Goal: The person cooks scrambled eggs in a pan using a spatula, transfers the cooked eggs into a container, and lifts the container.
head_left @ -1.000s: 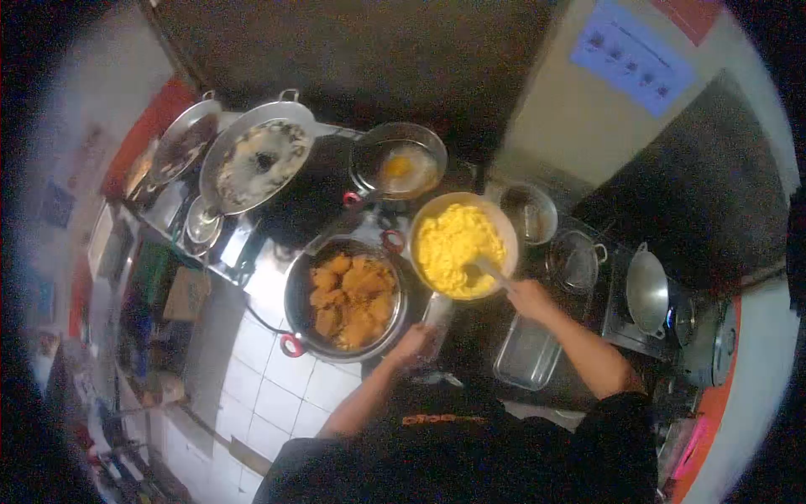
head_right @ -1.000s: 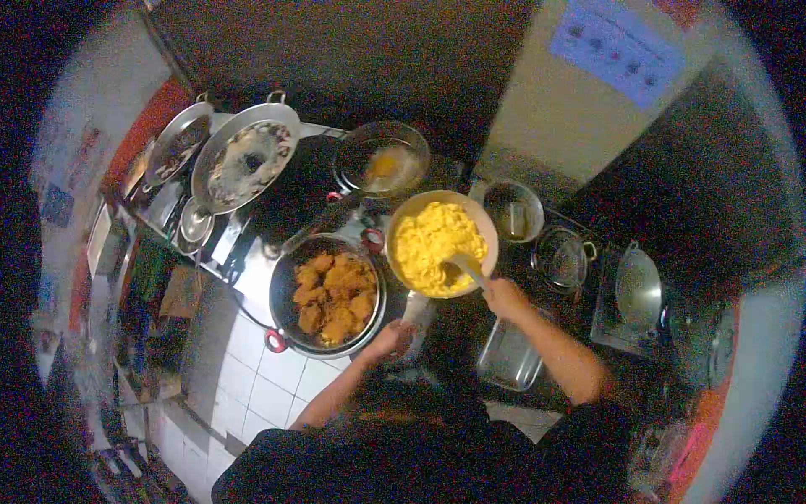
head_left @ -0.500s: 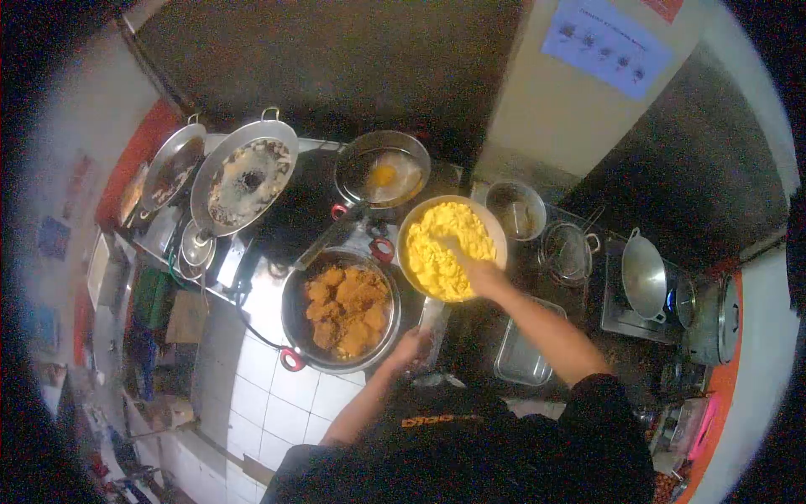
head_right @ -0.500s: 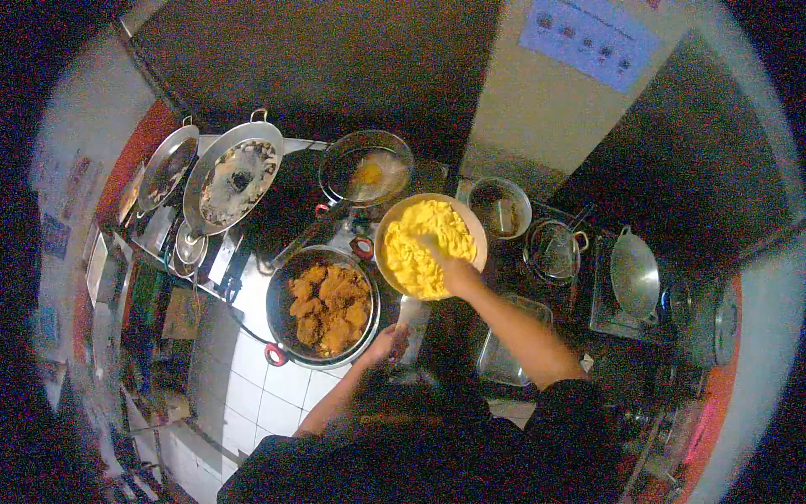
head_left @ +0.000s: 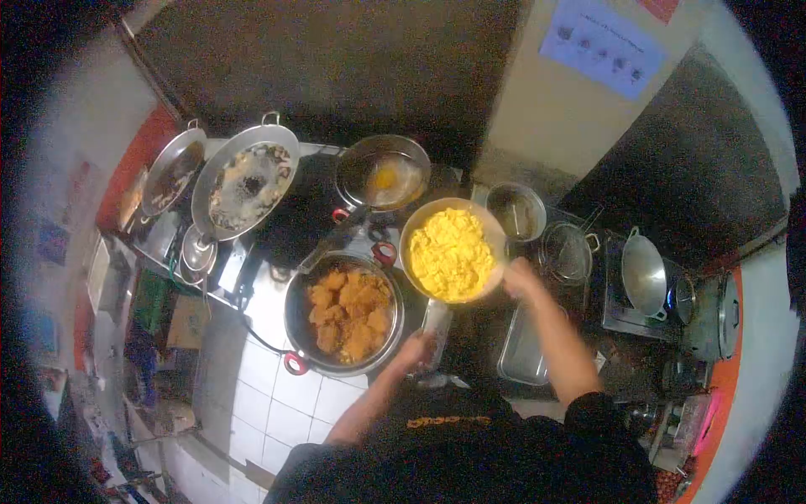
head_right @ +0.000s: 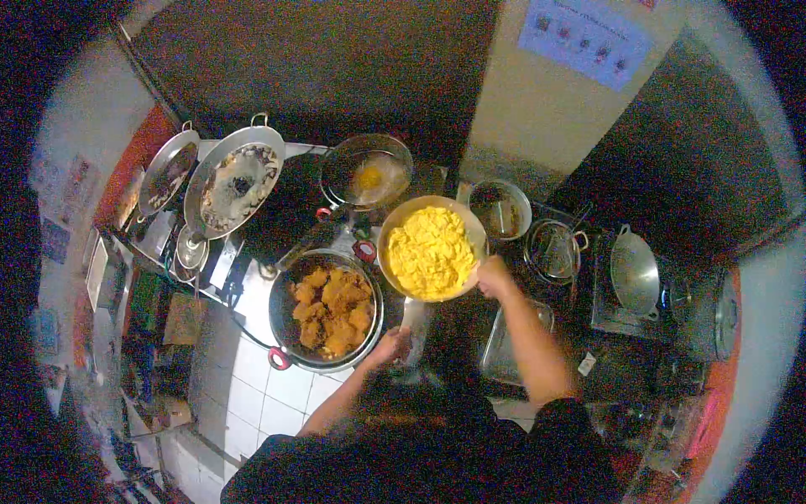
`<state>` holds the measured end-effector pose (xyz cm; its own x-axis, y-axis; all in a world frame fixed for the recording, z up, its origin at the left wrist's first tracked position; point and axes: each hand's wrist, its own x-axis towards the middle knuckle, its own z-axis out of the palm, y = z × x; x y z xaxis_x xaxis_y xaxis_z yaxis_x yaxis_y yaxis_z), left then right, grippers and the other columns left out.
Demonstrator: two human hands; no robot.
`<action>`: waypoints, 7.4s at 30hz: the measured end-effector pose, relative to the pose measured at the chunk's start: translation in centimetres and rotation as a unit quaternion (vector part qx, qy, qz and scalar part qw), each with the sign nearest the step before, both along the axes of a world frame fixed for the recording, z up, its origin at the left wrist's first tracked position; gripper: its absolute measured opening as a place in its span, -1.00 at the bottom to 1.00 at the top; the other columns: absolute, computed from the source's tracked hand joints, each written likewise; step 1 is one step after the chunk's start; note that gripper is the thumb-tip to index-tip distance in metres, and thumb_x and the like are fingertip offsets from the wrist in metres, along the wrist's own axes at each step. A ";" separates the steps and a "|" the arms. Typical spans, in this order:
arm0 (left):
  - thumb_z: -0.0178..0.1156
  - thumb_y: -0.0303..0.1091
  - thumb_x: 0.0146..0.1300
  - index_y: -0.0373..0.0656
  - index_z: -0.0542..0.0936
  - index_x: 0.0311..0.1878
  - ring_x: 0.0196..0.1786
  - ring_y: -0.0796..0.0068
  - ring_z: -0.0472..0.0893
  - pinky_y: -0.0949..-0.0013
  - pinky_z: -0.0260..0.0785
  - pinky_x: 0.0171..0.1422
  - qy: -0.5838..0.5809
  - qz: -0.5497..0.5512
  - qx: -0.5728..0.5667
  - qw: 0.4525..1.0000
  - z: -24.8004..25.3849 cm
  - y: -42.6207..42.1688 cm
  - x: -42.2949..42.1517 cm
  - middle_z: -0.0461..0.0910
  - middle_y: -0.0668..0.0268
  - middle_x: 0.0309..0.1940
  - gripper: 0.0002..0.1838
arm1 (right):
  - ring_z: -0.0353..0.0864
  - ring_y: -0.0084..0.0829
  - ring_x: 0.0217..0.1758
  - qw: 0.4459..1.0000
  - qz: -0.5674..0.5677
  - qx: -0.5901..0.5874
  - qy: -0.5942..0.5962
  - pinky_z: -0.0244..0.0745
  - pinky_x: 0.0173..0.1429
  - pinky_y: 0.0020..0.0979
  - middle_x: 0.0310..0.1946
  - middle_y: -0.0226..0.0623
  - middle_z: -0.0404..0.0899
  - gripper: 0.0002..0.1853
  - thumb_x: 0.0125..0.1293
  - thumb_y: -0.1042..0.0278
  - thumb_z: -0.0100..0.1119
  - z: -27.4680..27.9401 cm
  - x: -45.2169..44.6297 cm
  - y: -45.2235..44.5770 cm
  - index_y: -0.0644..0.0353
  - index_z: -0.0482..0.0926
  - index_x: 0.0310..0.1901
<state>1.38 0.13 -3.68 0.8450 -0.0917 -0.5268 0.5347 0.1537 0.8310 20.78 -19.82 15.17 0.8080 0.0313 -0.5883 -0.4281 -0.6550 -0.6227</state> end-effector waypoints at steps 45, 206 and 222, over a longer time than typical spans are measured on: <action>0.00 -0.01 0.21 -0.10 0.44 -0.30 -0.64 0.61 0.23 0.51 0.02 -0.60 0.134 0.105 -0.142 0.975 6.9 1.0 -3.1 0.29 0.50 -0.64 -0.68 | 0.52 -0.11 -0.51 0.898 0.358 -0.057 -0.249 0.39 -0.47 -0.15 -0.62 -0.10 0.50 -0.85 0.10 0.37 -0.01 -3.5 2.3 1.8 0.21 0.53 -0.45; 0.02 -0.05 0.22 -0.16 0.49 -0.39 -0.72 0.60 0.32 0.48 0.12 -0.67 0.015 -0.061 0.238 0.969 6.2 5.6 2.5 0.37 0.42 -0.70 -0.66 | 0.58 -0.06 -0.45 0.989 0.022 0.001 -0.148 0.48 -0.35 -0.19 -0.55 0.07 0.53 -0.79 0.03 0.44 -0.03 -7.4 -8.0 13.4 0.38 0.53 -0.37; 0.02 -0.14 0.24 -0.10 0.48 -0.35 -0.56 0.68 0.35 0.54 0.10 -0.56 0.086 -0.130 -0.007 0.988 6.1 7.6 2.6 0.41 0.49 -0.57 -0.77 | 0.53 -0.24 -0.55 0.950 0.306 -0.033 -0.056 0.49 -0.44 -0.26 -0.47 -0.05 0.52 -0.45 0.07 0.55 -0.14 3.6 -10.0 0.7 0.15 0.26 0.18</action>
